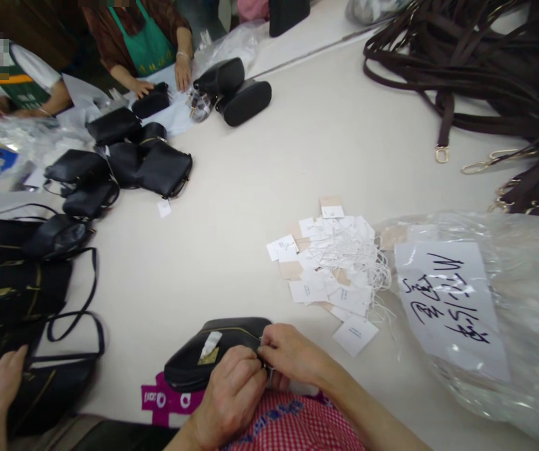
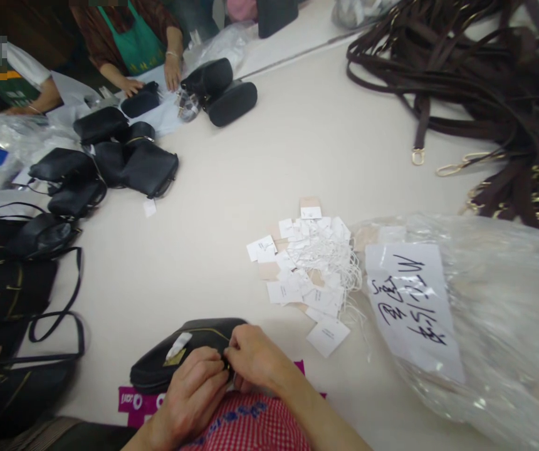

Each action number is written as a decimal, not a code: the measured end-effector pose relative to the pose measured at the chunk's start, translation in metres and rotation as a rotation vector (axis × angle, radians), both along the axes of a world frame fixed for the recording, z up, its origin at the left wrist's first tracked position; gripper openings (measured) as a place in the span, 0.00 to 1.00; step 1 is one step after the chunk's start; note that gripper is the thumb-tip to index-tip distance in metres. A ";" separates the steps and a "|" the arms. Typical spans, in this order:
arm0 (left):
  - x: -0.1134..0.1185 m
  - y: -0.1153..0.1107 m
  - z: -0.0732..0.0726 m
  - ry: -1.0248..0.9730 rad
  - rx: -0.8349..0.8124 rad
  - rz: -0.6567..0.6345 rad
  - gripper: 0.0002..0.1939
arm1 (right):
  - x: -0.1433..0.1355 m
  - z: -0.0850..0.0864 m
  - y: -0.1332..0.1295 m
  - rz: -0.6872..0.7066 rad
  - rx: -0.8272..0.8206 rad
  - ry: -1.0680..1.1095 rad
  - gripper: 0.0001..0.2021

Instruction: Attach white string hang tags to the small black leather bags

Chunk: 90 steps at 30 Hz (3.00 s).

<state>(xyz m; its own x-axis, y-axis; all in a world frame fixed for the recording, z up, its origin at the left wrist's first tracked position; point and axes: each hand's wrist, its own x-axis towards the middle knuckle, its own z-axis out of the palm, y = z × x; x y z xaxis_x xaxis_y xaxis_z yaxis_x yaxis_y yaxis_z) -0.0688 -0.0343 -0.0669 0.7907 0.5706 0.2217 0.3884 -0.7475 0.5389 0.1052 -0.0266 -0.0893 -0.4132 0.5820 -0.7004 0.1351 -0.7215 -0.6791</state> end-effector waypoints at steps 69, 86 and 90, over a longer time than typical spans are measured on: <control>-0.004 -0.003 -0.001 0.034 0.075 0.072 0.08 | -0.009 -0.001 0.005 -0.077 0.310 -0.108 0.08; 0.026 0.029 0.040 0.117 -0.840 0.400 0.12 | 0.008 0.015 -0.010 -0.512 0.077 0.241 0.11; 0.022 0.024 0.044 0.121 -0.937 0.400 0.11 | 0.003 0.015 -0.021 -0.544 0.069 0.262 0.11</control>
<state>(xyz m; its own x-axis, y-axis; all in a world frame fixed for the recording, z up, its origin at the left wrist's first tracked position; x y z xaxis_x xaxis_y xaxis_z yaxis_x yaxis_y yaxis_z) -0.0468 -0.0101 -0.0229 0.4924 0.7003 -0.5168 0.6070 0.1493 0.7806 0.1077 -0.0480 -0.0746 -0.1971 0.7983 -0.5691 -0.4186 -0.5934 -0.6874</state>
